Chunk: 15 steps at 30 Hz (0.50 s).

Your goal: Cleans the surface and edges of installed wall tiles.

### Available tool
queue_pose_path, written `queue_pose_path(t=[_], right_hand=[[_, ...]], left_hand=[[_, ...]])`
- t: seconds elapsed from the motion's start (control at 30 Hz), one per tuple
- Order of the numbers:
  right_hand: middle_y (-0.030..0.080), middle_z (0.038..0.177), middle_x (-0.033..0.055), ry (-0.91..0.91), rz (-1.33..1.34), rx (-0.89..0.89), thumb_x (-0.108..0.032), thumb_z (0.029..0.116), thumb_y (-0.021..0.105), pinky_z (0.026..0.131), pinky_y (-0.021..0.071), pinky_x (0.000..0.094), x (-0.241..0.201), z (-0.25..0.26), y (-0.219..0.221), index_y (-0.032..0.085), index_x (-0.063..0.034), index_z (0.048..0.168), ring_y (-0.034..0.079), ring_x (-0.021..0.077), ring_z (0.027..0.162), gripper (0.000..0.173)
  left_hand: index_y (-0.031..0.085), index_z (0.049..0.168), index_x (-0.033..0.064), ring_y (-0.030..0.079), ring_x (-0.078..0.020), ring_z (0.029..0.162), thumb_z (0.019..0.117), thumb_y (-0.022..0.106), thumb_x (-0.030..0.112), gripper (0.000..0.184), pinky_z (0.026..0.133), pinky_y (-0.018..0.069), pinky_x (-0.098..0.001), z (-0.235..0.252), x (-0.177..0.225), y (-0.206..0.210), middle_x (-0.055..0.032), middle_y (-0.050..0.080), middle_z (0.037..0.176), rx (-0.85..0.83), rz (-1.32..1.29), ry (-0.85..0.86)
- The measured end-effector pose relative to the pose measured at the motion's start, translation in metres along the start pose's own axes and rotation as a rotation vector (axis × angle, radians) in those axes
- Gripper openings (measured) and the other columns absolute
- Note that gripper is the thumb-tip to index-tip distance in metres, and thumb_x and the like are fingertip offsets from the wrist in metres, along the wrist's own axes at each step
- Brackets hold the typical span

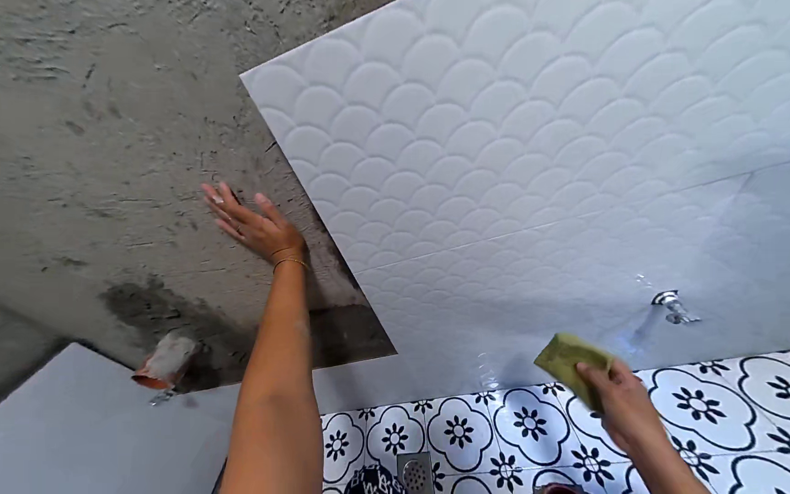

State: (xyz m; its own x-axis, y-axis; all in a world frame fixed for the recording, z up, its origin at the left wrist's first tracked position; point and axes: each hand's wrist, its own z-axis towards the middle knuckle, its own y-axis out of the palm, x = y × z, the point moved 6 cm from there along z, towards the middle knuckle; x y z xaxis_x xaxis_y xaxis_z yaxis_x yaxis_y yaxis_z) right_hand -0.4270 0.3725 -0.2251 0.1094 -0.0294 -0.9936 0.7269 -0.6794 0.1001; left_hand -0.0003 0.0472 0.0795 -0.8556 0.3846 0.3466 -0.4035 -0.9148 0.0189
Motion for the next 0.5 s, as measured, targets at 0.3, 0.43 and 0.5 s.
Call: queue_pose_path(t=[0.3, 0.43, 0.5], right_hand=[[0.049, 0.145, 0.0326, -0.604, -0.366, 0.586, -0.018, 0.1017, 0.054, 0.116, 0.0365, 0.0425, -0.175, 0.076, 0.066, 0.049, 0.0051, 0.147, 0.047, 0.0394, 0.137, 0.051], [0.052, 0.138, 0.0295, -0.888, -0.417, 0.470, -0.008, 0.0956, 0.055, 0.112, 0.0420, 0.0456, -0.171, 0.011, 0.241, 0.052, -0.0007, 0.147, 0.050, 0.0392, 0.131, 0.053], [0.054, 0.138, 0.0260, -1.021, -0.478, 0.132, -0.003, 0.0919, 0.058, 0.109, 0.0461, 0.0502, -0.147, -0.046, 0.337, 0.056, -0.0063, 0.146, 0.052, 0.0388, 0.131, 0.054]], left_hand=[[0.040, 0.154, 0.0012, 0.025, -0.0371, 0.154, 0.1076, 0.034, 0.041, 0.062, 0.126, 0.0148, -0.0528, -0.002, 0.006, -0.005, -0.0224, 0.029, 0.165, -0.009, -0.031, -0.002], [0.041, 0.155, 0.0050, 0.026, -0.0367, 0.154, 0.1073, 0.035, 0.040, 0.060, 0.125, 0.0153, -0.0537, -0.001, 0.005, -0.004, -0.0201, 0.031, 0.164, -0.030, -0.046, -0.026], [0.042, 0.155, 0.0061, 0.026, -0.0374, 0.154, 0.1073, 0.036, 0.040, 0.059, 0.125, 0.0165, -0.0552, 0.000, 0.006, -0.003, -0.0199, 0.032, 0.164, -0.014, -0.040, -0.025]])
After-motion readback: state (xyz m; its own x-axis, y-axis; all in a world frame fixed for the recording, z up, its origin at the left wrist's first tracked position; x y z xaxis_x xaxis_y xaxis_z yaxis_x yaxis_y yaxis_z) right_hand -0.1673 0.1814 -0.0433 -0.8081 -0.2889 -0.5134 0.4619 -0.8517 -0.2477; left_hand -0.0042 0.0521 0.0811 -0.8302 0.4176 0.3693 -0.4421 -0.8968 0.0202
